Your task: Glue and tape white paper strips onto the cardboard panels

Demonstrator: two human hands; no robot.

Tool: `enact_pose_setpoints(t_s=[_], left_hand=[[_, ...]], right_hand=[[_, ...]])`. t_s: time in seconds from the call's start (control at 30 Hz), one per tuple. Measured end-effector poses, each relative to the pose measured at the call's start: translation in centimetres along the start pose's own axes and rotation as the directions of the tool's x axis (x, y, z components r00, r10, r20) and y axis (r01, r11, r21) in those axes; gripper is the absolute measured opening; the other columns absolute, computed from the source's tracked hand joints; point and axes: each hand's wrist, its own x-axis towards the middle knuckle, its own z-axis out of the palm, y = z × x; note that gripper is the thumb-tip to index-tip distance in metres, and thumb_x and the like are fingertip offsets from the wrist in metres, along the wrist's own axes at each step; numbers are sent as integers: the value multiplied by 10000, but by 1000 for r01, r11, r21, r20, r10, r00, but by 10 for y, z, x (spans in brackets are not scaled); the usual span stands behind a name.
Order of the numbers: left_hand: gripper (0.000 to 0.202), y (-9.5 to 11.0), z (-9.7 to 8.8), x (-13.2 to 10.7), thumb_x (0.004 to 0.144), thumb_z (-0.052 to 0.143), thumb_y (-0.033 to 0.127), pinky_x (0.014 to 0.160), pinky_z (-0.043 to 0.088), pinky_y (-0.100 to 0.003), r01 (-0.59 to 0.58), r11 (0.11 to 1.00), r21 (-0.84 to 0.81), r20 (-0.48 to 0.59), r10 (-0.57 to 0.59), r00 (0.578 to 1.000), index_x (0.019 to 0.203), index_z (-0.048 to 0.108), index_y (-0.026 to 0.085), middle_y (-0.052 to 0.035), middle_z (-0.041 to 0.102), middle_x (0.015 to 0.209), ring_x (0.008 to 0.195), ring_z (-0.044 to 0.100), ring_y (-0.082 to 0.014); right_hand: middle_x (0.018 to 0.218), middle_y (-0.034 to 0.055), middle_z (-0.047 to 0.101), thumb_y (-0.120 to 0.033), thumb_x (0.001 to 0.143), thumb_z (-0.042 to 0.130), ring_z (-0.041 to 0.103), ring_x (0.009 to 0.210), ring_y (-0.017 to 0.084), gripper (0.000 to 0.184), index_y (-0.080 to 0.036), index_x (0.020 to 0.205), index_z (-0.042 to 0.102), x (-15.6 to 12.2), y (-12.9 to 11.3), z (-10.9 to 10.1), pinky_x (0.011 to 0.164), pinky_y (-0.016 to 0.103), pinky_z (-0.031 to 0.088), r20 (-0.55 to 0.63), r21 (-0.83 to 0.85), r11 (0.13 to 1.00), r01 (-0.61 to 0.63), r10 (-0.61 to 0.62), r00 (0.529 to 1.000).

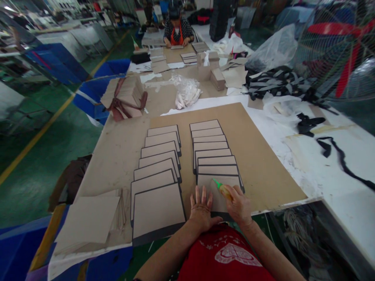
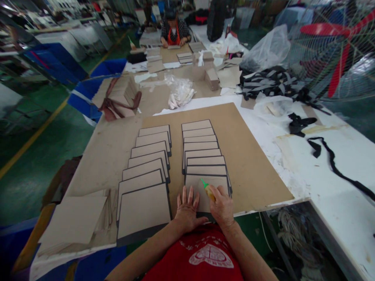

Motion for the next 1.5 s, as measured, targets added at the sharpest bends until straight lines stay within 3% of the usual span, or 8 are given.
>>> enact_pose_setpoints(t_s=[0.23,0.5,0.73,1.03,1.23,1.33,1.5], left_hand=[[1110,-2,3,1,716,430,876,1146,-34,-730,-19,998,-61,-4,19,1000,1586,101,270,-104,-132,1659,1464,-223,-450],[1104,0,-3,-1,725,425,868,1153,-41,-719,-7,998,-60,12,7,1000,1585,106,254,-118,-123,1656,1468,-216,-446],[1065,1,-5,-2,747,406,856,1152,-20,-723,3,999,-43,19,-2,1000,1586,103,274,-105,-121,1662,1469,-201,-460],[1095,3,-4,-1,726,382,882,1153,-10,-719,22,999,32,19,-22,1000,1582,158,237,-115,-73,1670,1483,-181,-458],[1130,4,-3,0,699,325,926,1155,8,-719,20,999,47,3,-21,1000,1580,154,240,-121,-58,1673,1490,-158,-459],[1142,3,-3,0,691,341,929,1150,8,-727,25,999,39,3,-25,1000,1579,152,236,-132,-63,1671,1485,-170,-462],[1097,3,-5,-1,729,382,882,1150,-2,-724,22,999,23,16,-22,1000,1581,139,234,-134,-90,1664,1481,-179,-459]], right_hand=[[896,50,659,-233,951,496,636,725,169,273,-219,1171,657,10,-27,16,633,257,461,60,106,993,60,-66,996],[867,43,656,-228,941,496,633,713,157,268,-225,1145,671,11,-23,10,608,234,455,42,104,994,15,-20,999],[901,51,677,-198,925,493,637,704,153,295,-228,1153,678,14,-28,15,621,239,478,78,150,988,38,-50,996],[941,52,688,-358,973,523,668,782,177,263,-240,1161,665,-24,22,-10,664,258,500,-20,118,984,-135,138,990],[941,66,696,-449,959,552,672,804,196,323,-209,1144,666,-36,48,-21,666,278,498,-180,77,976,-205,216,960],[939,72,698,-452,958,552,671,804,200,328,-204,1140,666,-34,49,-20,663,281,497,-208,66,977,-205,214,954],[936,61,689,-377,988,507,662,791,182,265,-238,1155,659,-23,22,-5,679,270,505,-72,115,984,-134,143,987]])
